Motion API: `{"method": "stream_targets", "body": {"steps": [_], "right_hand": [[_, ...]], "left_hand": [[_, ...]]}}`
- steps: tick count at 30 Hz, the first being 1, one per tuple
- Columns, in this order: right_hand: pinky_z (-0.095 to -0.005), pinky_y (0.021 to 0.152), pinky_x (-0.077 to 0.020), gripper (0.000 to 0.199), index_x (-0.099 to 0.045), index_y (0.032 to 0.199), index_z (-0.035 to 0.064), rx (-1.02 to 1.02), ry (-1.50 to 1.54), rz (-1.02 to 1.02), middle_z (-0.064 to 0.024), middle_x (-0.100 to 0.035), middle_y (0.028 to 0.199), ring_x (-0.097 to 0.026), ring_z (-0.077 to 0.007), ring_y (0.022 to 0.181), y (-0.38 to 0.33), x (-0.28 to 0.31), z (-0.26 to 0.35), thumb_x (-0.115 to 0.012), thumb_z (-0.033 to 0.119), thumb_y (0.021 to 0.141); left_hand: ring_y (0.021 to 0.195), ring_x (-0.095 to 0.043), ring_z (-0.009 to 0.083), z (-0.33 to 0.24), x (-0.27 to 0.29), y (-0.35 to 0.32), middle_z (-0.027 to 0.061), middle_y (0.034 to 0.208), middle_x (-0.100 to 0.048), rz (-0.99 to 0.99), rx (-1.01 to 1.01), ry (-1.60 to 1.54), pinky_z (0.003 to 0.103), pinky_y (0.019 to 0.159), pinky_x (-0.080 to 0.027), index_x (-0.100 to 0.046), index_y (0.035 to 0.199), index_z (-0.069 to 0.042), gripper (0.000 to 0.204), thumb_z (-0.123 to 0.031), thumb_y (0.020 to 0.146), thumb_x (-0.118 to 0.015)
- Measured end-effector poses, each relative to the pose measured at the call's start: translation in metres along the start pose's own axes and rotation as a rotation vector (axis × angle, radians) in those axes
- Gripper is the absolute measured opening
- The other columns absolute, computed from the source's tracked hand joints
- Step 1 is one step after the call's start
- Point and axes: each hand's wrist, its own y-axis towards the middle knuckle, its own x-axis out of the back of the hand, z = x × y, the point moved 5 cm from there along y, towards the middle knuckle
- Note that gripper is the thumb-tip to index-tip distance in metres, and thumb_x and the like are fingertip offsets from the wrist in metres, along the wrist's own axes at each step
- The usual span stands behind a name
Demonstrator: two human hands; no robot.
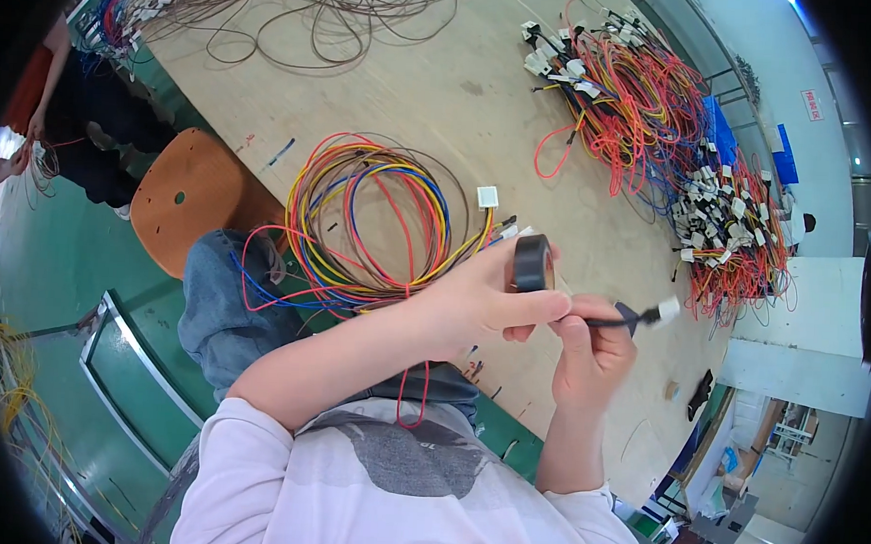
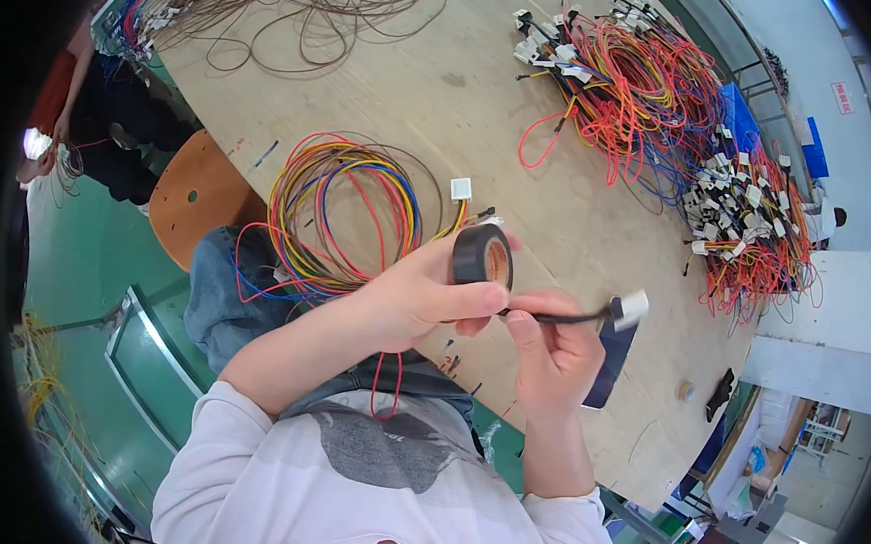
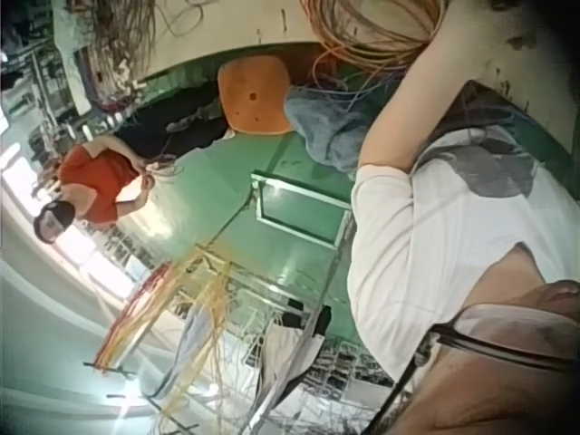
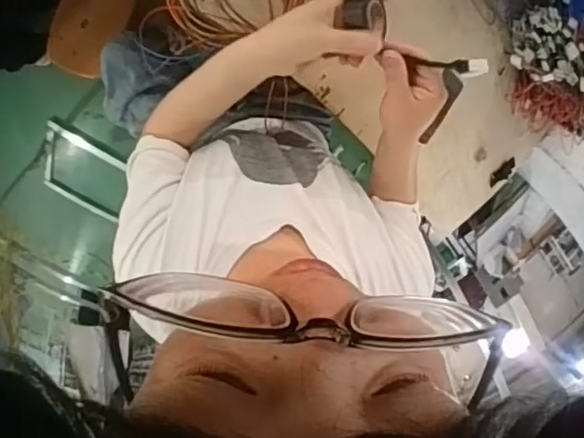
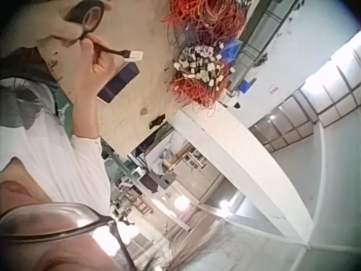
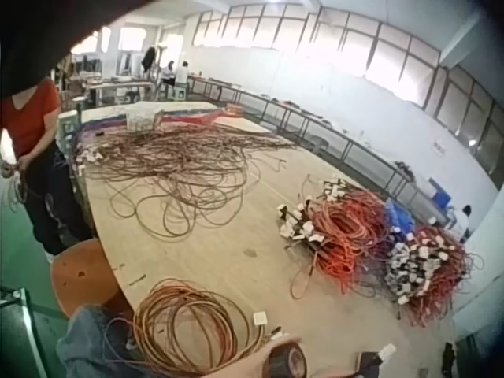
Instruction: Manually wrapping electrical tape around bundles of wires and connectors.
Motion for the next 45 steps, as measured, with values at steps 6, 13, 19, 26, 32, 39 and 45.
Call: {"method": "stream_targets", "body": {"steps": [6,13,19,26,32,39,45], "right_hand": [[-0.0207,0.055,-0.0423,0.007,-0.056,0.081,-0.0022,0.057,0.064,-0.054,-0.0102,-0.058,0.079,-0.053,-0.0124,0.066,-0.004,0.002,0.005,-0.061,0.002,0.081],[-0.0216,0.056,-0.0447,0.007,-0.052,0.082,-0.0017,0.016,0.051,-0.031,-0.0114,-0.057,0.076,-0.055,-0.0126,0.062,0.002,-0.001,0.017,-0.057,0.003,0.083],[-0.0215,0.060,-0.0438,0.007,-0.053,0.083,-0.0006,0.144,0.024,0.065,-0.0133,-0.058,0.080,-0.054,-0.0141,0.068,0.002,-0.012,0.017,-0.059,0.003,0.082],[-0.0220,0.053,-0.0370,0.015,-0.051,0.082,0.0015,0.212,0.006,0.021,-0.0142,-0.054,0.077,-0.047,-0.0137,0.061,0.000,-0.013,0.026,-0.056,0.015,0.086],[-0.0222,0.052,-0.0409,0.011,-0.051,0.080,0.0004,0.023,0.171,-0.072,-0.0162,-0.056,0.078,-0.050,-0.0124,0.057,0.006,-0.004,0.016,-0.058,0.008,0.084],[-0.0208,0.050,-0.0402,0.012,-0.056,0.078,-0.0021,-0.163,0.002,-0.147,-0.0100,-0.059,0.069,-0.052,-0.0105,0.055,0.003,-0.009,0.018,-0.055,0.007,0.085],[-0.0323,0.059,-0.0487,0.036,-0.062,0.075,-0.0029,-0.085,0.772,0.339,-0.0137,-0.063,0.068,-0.063,-0.0206,0.063,-0.007,-0.033,0.088,-0.047,0.027,0.090]], "left_hand": [[0.063,-0.047,0.0061,-0.006,0.005,-0.015,0.0002,0.080,-0.049,-0.079,-0.239,-0.142,0.022,0.049,-0.034,-0.048,0.105,-0.005,0.042,-0.030,0.079,-0.068],[0.059,-0.043,0.0094,0.010,0.010,-0.022,0.0023,0.079,-0.043,-0.062,-0.379,0.414,0.023,0.052,-0.037,-0.050,0.102,-0.006,0.039,-0.009,0.070,-0.073],[0.089,-0.055,0.0117,0.016,0.007,-0.008,0.0068,0.103,-0.052,-0.054,-0.064,0.303,0.024,0.064,-0.045,-0.030,0.129,-0.005,0.067,0.006,0.073,-0.066],[0.054,-0.043,0.0068,0.005,0.015,-0.013,0.0011,0.081,-0.051,-0.092,0.049,-0.375,0.018,0.048,-0.034,-0.047,0.109,-0.005,0.044,-0.031,0.079,-0.065],[0.062,-0.042,0.0054,0.000,0.008,-0.026,-0.0020,0.077,-0.041,0.270,-0.353,-0.220,0.020,0.052,-0.034,-0.048,0.110,-0.001,0.048,-0.044,0.088,-0.048],[0.064,-0.049,0.0039,0.005,0.009,-0.026,0.0001,0.078,-0.047,-0.149,-0.383,0.414,0.019,0.053,-0.038,-0.056,0.087,-0.002,0.013,0.003,0.077,-0.062],[0.072,-0.053,0.0039,0.000,0.011,-0.024,-0.0006,0.086,-0.048,-0.224,-0.341,0.262,0.018,0.062,-0.043,-0.056,0.089,-0.001,0.011,0.002,0.079,-0.060]]}}
